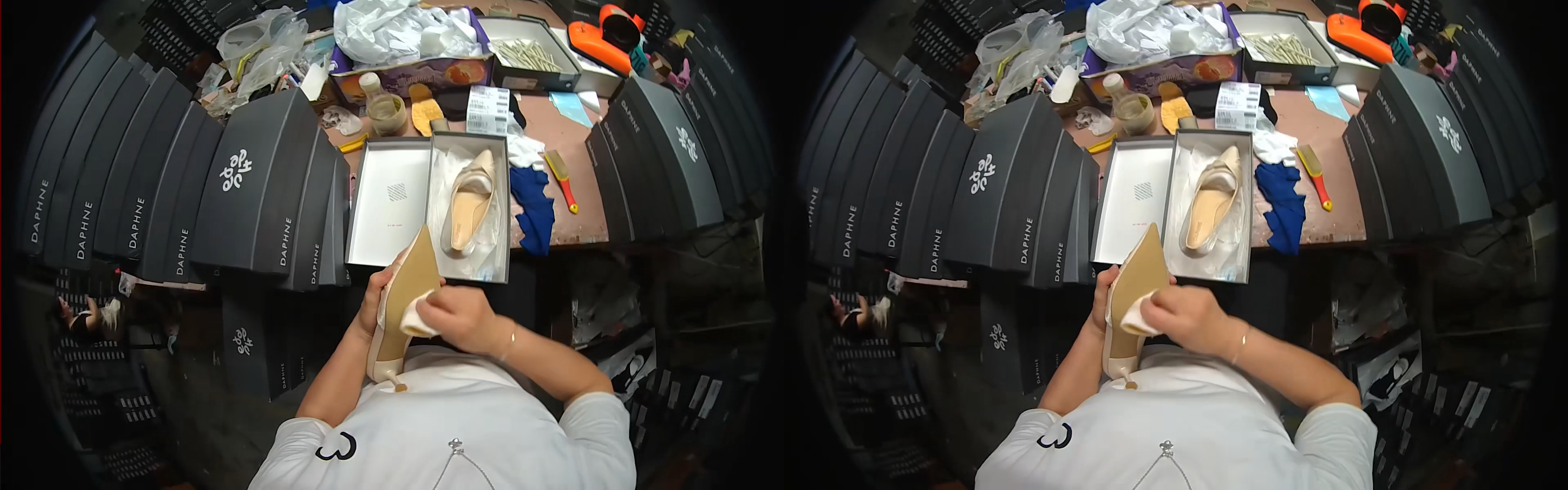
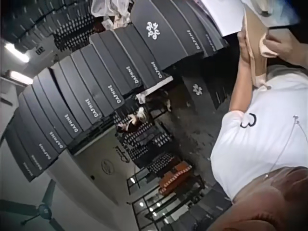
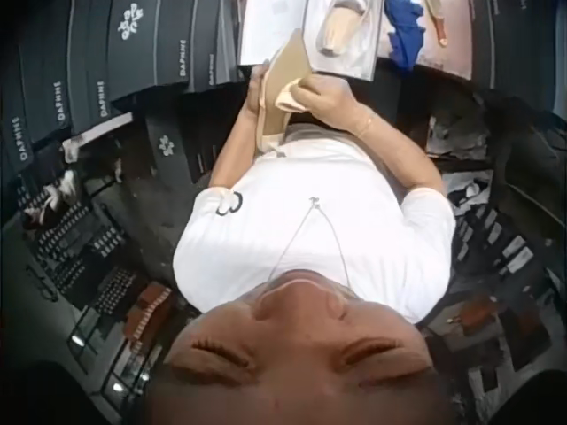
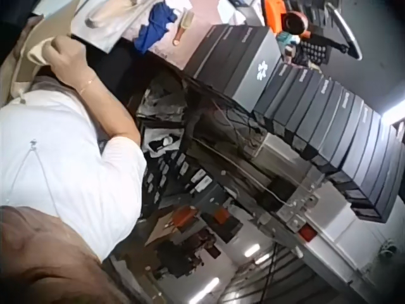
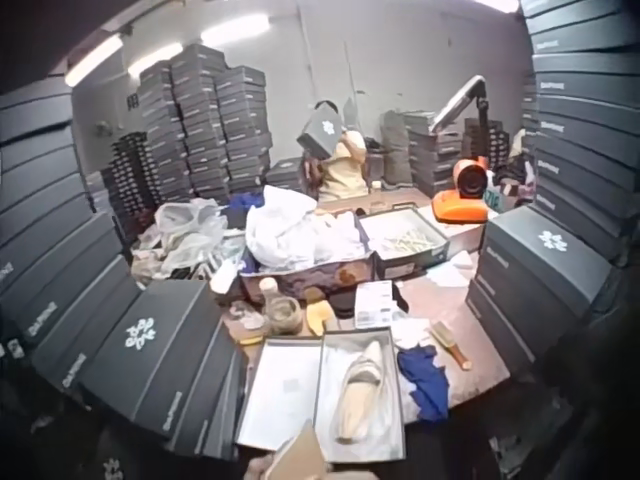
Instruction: Clean shoes with a cloth and pack them into boxes with tissue paper and inserts.
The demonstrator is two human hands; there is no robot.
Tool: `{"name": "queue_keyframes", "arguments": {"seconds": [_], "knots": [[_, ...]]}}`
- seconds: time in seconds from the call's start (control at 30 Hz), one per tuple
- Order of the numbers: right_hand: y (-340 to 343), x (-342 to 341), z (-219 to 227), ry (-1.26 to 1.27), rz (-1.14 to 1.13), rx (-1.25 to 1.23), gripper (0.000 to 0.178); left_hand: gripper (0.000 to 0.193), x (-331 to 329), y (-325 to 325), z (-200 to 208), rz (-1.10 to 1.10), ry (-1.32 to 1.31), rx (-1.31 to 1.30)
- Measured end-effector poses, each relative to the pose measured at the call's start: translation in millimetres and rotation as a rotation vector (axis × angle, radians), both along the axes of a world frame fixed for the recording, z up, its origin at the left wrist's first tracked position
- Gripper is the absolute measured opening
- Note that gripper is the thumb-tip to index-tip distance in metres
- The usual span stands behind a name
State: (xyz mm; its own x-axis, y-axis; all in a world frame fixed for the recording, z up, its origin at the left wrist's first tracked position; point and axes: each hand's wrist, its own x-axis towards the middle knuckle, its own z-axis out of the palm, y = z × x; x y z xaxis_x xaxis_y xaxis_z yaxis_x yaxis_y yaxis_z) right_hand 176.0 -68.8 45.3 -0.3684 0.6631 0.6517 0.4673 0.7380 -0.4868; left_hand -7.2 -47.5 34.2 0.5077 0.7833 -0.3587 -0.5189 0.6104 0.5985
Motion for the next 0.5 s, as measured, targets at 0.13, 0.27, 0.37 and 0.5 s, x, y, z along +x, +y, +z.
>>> {"name": "queue_keyframes", "arguments": {"seconds": [0.13,0.27,0.37,0.5], "knots": [[17.0,-6.1,4.9,-0.023,-0.156,-0.163,0.017,0.077,-7.4,-14.3,-18.0,-0.024,-0.012,0.046],[-21.0,-31.9,8.2,-0.07,0.121,-0.088,0.021,0.078,-11.7,-5.1,-16.8,0.079,0.029,0.052],[30.8,-32.2,-0.8,-0.062,-0.109,-0.177,0.018,0.079,-23.0,-6.4,-24.2,-0.008,0.006,0.121],[33.4,-44.5,10.1,-0.085,-0.018,-0.08,0.019,0.077,-31.3,9.8,-40.0,-0.008,-0.046,0.177]]}}
